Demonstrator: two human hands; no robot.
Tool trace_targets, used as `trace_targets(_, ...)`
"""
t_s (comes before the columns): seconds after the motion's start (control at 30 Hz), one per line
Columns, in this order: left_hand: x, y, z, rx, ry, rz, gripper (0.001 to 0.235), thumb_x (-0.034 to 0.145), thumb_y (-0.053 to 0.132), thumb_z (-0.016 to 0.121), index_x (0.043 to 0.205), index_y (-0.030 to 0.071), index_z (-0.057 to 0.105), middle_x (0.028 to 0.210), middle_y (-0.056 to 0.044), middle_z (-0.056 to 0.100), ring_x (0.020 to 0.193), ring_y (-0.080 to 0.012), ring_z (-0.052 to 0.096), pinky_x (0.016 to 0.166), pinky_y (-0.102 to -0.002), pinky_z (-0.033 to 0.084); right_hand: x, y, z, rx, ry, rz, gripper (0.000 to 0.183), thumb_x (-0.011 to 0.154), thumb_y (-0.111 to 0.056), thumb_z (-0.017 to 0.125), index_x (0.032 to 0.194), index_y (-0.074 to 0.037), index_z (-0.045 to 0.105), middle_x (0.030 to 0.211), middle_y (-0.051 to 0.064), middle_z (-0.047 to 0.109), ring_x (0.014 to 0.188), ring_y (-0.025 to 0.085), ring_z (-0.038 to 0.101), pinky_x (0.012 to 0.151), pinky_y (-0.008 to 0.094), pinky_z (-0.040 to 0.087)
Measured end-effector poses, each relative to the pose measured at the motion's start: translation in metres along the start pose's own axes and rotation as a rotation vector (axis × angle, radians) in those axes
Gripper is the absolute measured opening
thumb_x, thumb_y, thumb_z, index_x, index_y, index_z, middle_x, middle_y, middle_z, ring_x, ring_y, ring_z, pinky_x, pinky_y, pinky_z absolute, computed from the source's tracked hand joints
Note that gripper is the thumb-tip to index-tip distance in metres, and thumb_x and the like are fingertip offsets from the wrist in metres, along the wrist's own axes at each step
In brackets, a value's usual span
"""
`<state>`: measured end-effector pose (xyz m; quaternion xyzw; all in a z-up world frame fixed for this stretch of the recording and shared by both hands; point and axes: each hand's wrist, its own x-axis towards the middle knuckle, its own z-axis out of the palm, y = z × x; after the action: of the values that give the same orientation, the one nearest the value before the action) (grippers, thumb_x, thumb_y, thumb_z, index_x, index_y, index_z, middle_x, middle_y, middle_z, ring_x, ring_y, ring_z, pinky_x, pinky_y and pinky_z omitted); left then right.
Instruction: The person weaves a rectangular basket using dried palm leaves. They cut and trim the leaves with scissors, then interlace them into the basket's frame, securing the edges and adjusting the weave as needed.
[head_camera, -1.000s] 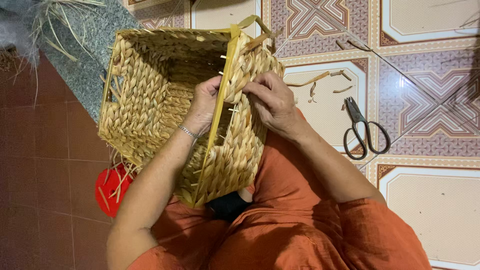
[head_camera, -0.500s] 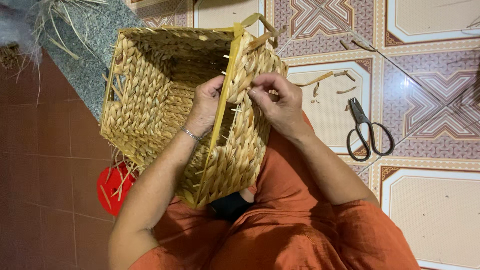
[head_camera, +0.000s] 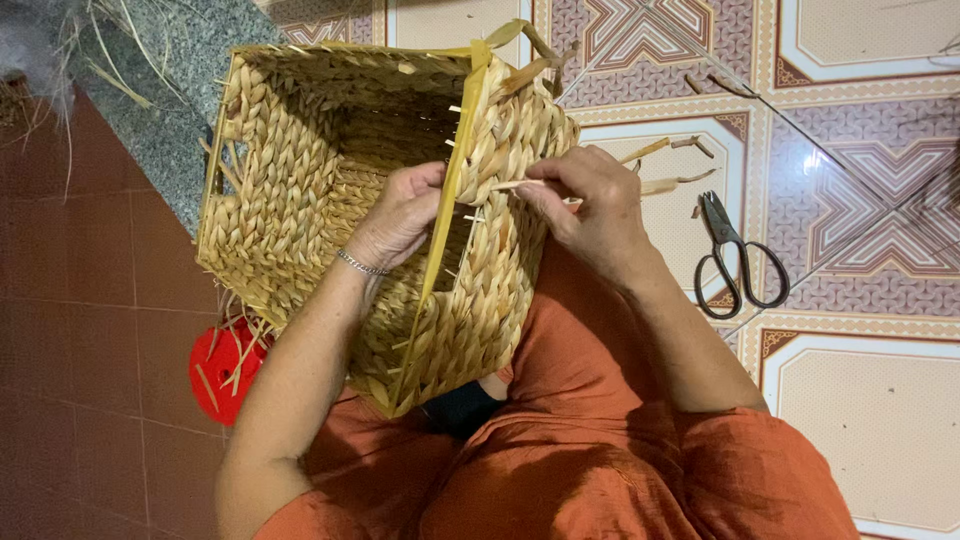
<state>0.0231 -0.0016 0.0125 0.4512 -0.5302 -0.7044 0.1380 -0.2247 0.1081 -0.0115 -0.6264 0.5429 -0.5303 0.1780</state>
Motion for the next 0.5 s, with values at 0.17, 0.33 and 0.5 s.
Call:
trace_targets(0.17, -0.001, 0.005, -0.004, -0.027, -0.107, -0.019, 0.030, 0.086, 0.013, 0.076, 0.113, -0.001, 0.072, 0.096, -0.006, 0.073, 0.082, -0.0111, 0.066, 0.078, -0.026, 0.057, -0.007, -0.009, 0.004, 0.051, -0.023, -0.094, 0.019, 0.094, -0.016, 0.082, 0.082, -0.006, 0.073, 0.072, 0.006, 0.067, 0.065, 0.015, 0.059, 0.054, 0.031, 0.047)
trace_targets(0.33, -0.002, 0.003, -0.005, -0.013, -0.142, -0.012, 0.033, 0.087, 0.015, 0.072, 0.115, -0.001, 0.072, 0.097, -0.002, 0.072, 0.084, -0.0074, 0.064, 0.077, -0.022, 0.054, -0.017, -0.015, -0.001, 0.135, -0.096, -0.051, 0.018, 0.094, -0.017, 0.080, 0.084, -0.005, 0.072, 0.073, 0.005, 0.065, 0.065, 0.014, 0.057, 0.054, 0.032, 0.045)
trace_targets(0.5, -0.004, 0.004, -0.004, 0.043, -0.127, -0.015, 0.030, 0.088, 0.014, 0.073, 0.114, -0.002, 0.074, 0.097, -0.002, 0.072, 0.083, -0.0071, 0.062, 0.074, -0.022, 0.052, -0.020, -0.018, -0.003, 0.110, -0.131, -0.051, 0.019, 0.093, -0.017, 0.080, 0.085, -0.003, 0.070, 0.077, 0.007, 0.066, 0.068, 0.016, 0.059, 0.057, 0.032, 0.047)
